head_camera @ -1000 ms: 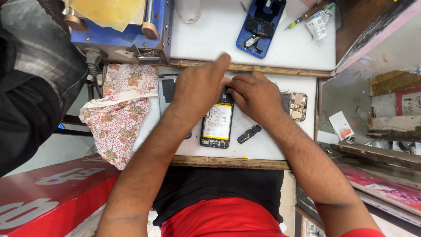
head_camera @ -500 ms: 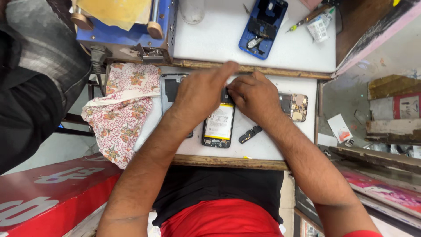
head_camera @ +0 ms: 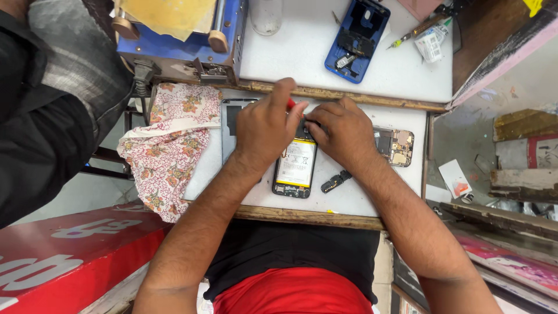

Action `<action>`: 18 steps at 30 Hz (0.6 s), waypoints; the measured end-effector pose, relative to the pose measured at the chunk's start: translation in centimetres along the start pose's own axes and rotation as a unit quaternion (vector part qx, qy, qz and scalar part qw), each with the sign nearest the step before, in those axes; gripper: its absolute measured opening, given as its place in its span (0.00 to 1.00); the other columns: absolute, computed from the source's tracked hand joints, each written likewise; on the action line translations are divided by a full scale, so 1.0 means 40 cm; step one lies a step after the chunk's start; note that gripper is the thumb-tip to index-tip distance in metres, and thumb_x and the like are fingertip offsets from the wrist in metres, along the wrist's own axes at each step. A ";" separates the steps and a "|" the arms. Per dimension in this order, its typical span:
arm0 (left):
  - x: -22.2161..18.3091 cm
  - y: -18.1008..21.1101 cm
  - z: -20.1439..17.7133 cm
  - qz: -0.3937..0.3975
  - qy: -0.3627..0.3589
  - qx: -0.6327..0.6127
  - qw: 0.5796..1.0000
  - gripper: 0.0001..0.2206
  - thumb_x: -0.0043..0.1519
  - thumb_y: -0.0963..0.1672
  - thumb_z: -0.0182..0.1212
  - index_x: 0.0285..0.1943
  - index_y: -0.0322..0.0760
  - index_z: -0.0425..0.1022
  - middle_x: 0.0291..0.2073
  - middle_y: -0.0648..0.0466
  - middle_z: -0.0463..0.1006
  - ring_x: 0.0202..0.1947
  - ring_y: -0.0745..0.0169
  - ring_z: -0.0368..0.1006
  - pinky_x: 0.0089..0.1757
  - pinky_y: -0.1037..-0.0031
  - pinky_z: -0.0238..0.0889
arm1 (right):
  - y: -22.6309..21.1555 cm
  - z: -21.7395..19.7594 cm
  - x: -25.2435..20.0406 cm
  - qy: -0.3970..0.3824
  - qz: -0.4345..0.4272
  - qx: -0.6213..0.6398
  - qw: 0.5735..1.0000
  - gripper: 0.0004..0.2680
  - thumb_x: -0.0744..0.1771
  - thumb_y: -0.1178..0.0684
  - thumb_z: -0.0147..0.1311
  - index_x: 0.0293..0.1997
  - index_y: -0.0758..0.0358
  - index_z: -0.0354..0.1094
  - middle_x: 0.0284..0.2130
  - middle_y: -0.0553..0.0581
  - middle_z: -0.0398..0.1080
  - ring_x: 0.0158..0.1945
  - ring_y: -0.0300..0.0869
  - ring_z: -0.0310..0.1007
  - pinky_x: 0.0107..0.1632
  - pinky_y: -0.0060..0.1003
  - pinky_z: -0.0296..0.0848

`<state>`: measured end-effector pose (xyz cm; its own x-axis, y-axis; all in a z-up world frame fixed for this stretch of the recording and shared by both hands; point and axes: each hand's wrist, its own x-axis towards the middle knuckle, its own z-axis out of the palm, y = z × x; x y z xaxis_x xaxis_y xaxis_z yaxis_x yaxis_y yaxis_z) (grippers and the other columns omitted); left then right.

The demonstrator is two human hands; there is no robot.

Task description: The person disassembles a smartphone by removing the back cover and unscrewing internal components. They use a screwdriver to detach the motherboard and other parts, placing them on the workbench.

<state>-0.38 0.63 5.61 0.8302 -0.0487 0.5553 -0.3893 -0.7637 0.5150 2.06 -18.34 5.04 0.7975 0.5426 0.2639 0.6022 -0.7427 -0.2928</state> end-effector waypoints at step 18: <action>-0.093 -0.077 -0.029 -0.079 0.060 -0.036 0.994 0.22 0.66 0.42 0.70 0.64 0.35 0.63 0.37 0.49 0.83 0.36 0.57 0.84 0.36 0.70 0.77 | -0.020 0.030 0.036 -0.019 -0.134 -0.183 0.974 0.03 0.65 0.53 0.58 0.38 0.57 0.71 0.34 0.50 0.73 0.41 0.44 0.74 0.41 0.42 0.74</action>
<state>-2.74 3.89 2.70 0.8311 0.1484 0.5360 -0.2894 -0.7076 0.6446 2.76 -16.51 4.55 0.6179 0.7453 0.2504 0.7411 -0.6585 0.1310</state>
